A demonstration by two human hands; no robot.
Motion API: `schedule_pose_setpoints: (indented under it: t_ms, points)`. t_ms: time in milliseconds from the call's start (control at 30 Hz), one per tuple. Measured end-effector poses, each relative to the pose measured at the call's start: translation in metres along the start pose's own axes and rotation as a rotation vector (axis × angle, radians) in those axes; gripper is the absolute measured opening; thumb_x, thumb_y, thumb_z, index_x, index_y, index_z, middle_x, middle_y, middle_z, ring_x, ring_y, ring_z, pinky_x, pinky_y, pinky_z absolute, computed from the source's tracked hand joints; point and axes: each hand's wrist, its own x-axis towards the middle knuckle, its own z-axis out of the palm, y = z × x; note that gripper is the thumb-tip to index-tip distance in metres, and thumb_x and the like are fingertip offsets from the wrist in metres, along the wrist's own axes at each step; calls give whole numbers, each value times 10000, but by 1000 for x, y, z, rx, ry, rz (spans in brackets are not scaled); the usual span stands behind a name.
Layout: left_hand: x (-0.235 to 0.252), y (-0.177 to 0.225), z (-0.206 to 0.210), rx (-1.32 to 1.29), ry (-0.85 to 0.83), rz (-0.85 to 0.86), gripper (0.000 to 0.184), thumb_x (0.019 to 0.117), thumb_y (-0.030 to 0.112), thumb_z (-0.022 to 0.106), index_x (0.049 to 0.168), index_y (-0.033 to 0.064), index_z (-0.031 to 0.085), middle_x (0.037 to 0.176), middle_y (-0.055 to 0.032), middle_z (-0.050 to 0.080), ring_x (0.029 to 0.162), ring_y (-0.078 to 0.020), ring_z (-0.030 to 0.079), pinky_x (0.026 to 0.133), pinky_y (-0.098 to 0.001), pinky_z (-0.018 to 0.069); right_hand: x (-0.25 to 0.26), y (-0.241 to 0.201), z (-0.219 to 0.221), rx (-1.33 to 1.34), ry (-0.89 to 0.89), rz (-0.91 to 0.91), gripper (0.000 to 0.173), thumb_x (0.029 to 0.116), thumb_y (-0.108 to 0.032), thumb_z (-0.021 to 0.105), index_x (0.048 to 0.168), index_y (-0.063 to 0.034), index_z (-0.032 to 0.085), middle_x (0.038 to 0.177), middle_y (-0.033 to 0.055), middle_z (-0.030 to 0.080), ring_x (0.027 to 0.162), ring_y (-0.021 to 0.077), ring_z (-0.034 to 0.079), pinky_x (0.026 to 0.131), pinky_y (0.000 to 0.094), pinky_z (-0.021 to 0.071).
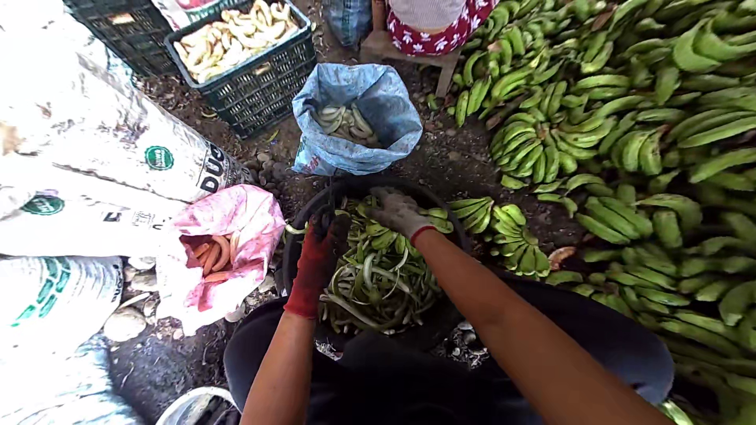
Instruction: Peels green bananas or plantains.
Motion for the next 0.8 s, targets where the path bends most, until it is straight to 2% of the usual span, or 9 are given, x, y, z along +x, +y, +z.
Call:
schedule_pose_setpoints:
  t_ms: [100, 200, 300, 400, 467, 567, 600, 667, 800]
  points:
    - [5, -3, -11, 102, 54, -37, 468, 1091, 379, 461, 1510, 175, 418, 936, -50, 647, 693, -127, 610, 619, -302, 547, 24, -11, 37, -158, -52, 80, 821, 786, -537, 803, 1474, -193, 513, 1429, 209, 549, 1296, 467, 513, 1009, 717, 412]
    - [7, -10, -19, 78, 27, -27, 437, 1081, 342, 481, 1467, 138, 460, 893, -33, 632, 676, -106, 596, 611, -277, 536, 15, -2, 48, -184, -99, 156, 677, 862, -502, 750, 1373, -90, 582, 1308, 255, 617, 1226, 479, 570, 973, 707, 448]
    - [8, -25, -16, 115, -24, -13, 423, 1063, 330, 502, 1392, 65, 519, 883, -41, 639, 670, -127, 611, 600, -310, 557, -13, 21, 38, -29, -103, 170, 693, 898, -509, 695, 1456, -128, 539, 1364, 228, 605, 1255, 454, 567, 1027, 714, 419]
    - [10, -42, 17, 174, -73, -143, 399, 1059, 342, 536, 1322, 43, 557, 811, -64, 617, 611, -157, 586, 565, -360, 543, -62, 43, 27, 129, -6, 170, 726, 900, -557, 679, 1517, -229, 486, 1400, 145, 611, 1283, 382, 573, 1077, 663, 419]
    - [5, -71, 45, 138, -83, -267, 355, 1088, 336, 476, 1248, 28, 552, 732, -71, 585, 556, -169, 566, 508, -366, 526, -89, 51, 27, 264, 54, 200, 739, 889, -571, 677, 1527, -257, 472, 1432, 109, 591, 1313, 332, 558, 1098, 616, 428]
    - [-6, -132, 86, 161, -108, -333, 438, 1107, 366, 398, 1332, 26, 559, 932, -157, 639, 740, -234, 610, 666, -448, 550, -98, 61, 19, 491, 116, 237, 801, 847, -558, 712, 1550, -299, 427, 1380, 117, 627, 1262, 318, 600, 1058, 613, 468]
    - [-9, -147, 101, 151, -65, -315, 469, 1110, 384, 390, 1294, 2, 590, 950, -174, 645, 775, -248, 614, 704, -465, 552, -95, 63, 11, 549, 132, 222, 791, 849, -533, 727, 1545, -301, 432, 1354, 115, 643, 1236, 306, 619, 1043, 606, 484]
    - [-14, -156, 131, -29, 96, -308, 399, 1086, 328, 489, 1233, -28, 595, 904, -162, 633, 739, -227, 606, 666, -440, 550, -90, 65, -9, 648, 159, 181, 750, 839, -496, 760, 1503, -278, 488, 1308, 100, 666, 1193, 270, 643, 1022, 576, 508]
    - [-27, -142, 146, -355, 212, -260, 330, 1067, 280, 526, 1318, 69, 490, 879, -106, 606, 692, -218, 617, 592, -458, 564, -92, 57, -29, 736, 162, 19, 712, 812, -529, 797, 1426, -242, 579, 1259, 55, 691, 1157, 196, 655, 1023, 517, 523]
